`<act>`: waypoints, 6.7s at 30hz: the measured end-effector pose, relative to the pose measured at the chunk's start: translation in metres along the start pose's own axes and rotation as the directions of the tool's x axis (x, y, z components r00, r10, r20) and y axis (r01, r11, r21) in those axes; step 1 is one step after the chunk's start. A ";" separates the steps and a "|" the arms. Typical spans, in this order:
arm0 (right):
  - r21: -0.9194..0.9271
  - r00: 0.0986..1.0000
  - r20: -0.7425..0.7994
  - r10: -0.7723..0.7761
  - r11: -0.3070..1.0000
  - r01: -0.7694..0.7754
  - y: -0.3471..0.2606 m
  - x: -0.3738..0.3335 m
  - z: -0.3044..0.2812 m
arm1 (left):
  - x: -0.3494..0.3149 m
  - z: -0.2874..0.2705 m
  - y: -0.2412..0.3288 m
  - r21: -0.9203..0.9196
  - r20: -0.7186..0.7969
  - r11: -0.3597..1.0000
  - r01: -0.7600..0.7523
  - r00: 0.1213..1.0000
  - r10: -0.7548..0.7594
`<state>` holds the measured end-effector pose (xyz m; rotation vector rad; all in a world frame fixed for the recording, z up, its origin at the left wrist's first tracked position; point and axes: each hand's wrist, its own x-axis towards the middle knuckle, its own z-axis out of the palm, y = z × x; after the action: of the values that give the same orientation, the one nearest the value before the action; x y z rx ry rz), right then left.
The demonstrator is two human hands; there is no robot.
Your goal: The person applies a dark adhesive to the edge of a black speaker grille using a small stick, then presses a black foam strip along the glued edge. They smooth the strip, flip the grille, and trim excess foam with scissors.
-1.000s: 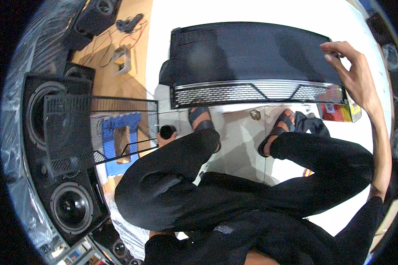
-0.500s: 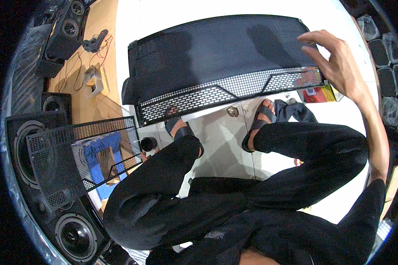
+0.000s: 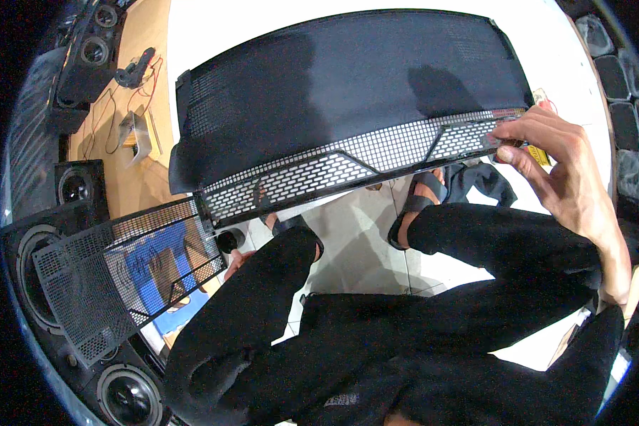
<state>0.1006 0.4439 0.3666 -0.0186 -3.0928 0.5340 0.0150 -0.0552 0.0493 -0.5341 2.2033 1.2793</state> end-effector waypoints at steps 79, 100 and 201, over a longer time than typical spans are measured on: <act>0.354 0.831 -0.166 0.532 0.818 -0.453 0.045 0.003 -0.015 | 0.069 0.217 0.060 -0.164 0.008 0.968 0.188 0.982 -0.189; 0.360 0.860 -0.255 0.443 0.868 -0.341 0.049 0.004 -0.029 | 0.084 0.216 0.053 -0.116 0.024 0.975 0.189 0.982 -0.187; 0.449 0.781 -0.093 -0.617 0.675 0.586 -0.128 0.114 0.165 | -0.037 -0.074 0.225 0.187 0.527 0.079 -0.979 0.168 0.833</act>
<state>-0.0161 0.2695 0.2539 1.0037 -2.6685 1.1912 -0.1039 -0.0116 0.2525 1.5321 2.4038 0.9951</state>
